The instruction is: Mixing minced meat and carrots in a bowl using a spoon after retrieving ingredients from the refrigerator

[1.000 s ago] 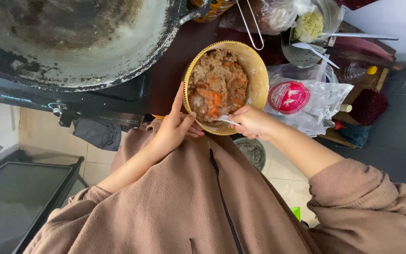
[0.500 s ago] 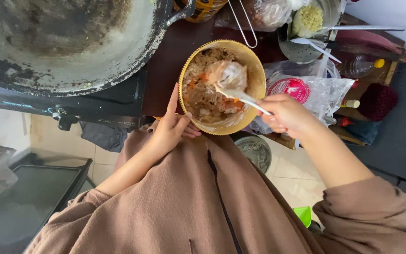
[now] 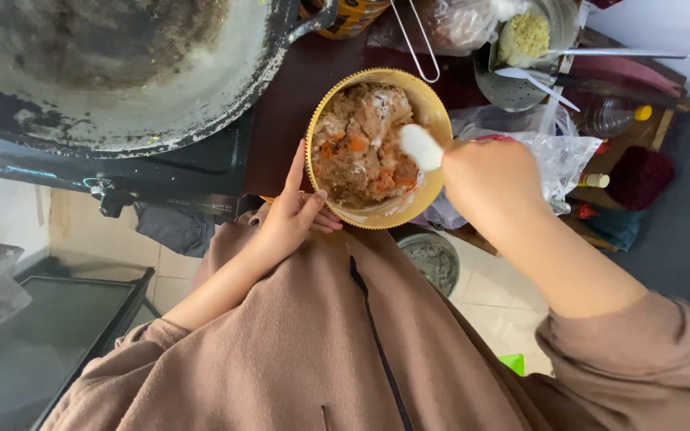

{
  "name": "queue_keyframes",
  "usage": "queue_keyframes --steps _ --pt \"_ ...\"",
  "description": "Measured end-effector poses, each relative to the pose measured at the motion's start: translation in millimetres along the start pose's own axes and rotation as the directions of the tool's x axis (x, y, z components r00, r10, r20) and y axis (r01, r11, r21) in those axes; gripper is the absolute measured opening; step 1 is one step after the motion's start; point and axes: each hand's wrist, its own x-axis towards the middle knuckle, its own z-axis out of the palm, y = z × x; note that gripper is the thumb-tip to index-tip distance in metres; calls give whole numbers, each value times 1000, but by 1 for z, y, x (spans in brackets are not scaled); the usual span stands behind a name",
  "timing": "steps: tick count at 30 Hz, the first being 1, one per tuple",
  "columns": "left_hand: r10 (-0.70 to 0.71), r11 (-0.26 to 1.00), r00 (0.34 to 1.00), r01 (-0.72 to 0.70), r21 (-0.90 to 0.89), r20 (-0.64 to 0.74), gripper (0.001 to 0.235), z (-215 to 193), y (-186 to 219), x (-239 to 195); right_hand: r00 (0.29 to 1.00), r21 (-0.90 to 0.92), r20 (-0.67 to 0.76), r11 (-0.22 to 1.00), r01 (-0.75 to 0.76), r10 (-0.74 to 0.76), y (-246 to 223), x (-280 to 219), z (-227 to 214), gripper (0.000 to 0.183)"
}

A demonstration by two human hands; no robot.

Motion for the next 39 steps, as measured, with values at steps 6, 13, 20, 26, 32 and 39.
queue_keyframes --steps 6,13,20,26,32,39 --pt "0 1000 1000 -1 -26 -5 75 0 -7 1 994 123 104 992 8 -21 -24 25 66 15" --pt "17 999 1000 -16 -29 18 75 1 3 0 897 353 440 926 -130 -43 -59 20 63 23" --pt "19 1000 999 -19 -13 31 76 -1 -9 3 842 724 518 448 -525 151 -101 36 85 36" --pt "-6 998 1000 7 -64 28 76 -3 -7 3 824 364 498 -798 -480 -268 -88 0 124 17" --pt "-17 999 999 18 -42 39 75 -3 -2 1 803 -33 520 -947 -321 -290 -73 -24 106 12" --pt "4 1000 999 -3 -22 34 75 -5 -2 1 823 133 531 -939 -317 -203 -52 -43 99 6"
